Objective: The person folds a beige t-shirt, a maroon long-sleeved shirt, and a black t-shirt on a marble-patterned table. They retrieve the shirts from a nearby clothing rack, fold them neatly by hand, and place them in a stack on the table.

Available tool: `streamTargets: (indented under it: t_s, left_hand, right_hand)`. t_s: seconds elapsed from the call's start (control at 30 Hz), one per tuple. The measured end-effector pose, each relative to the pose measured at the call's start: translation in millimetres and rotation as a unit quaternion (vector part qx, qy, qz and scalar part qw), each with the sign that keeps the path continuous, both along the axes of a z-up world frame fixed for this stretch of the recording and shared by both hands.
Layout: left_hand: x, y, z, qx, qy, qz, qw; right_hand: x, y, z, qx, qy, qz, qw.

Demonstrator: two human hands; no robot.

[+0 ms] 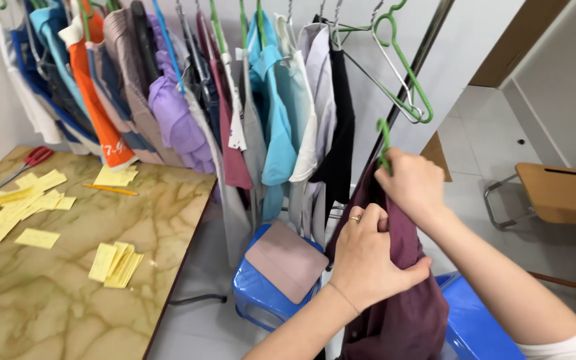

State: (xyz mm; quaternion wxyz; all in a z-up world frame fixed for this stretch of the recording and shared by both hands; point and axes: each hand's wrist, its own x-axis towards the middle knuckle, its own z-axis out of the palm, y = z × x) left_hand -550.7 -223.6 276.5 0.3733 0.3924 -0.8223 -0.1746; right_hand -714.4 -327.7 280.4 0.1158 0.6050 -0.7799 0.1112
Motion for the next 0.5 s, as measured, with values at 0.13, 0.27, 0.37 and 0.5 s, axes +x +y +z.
streamTargets:
  t_s: [0.13, 0.27, 0.37, 0.5]
  left_hand:
    - [18, 23, 1, -0.111, 0.023, 0.018, 0.993]
    - [28, 41, 0, -0.163, 0.053, -0.016, 0.985]
    - [34, 48, 1, -0.183, 0.038, -0.038, 0.982]
    - [34, 64, -12, -0.179, 0.081, -0.083, 0.977]
  right_hand:
    - [11, -27, -40, 0.059, -0.048, 0.013, 0.997]
    - [5, -60, -73, 0.042, -0.02, 0.008, 0.999]
    - [-6, -90, -72, 0.066, -0.005, -0.035, 0.997]
    - [-26, -109, -14, 0.235, -0.065, -0.12, 0.962]
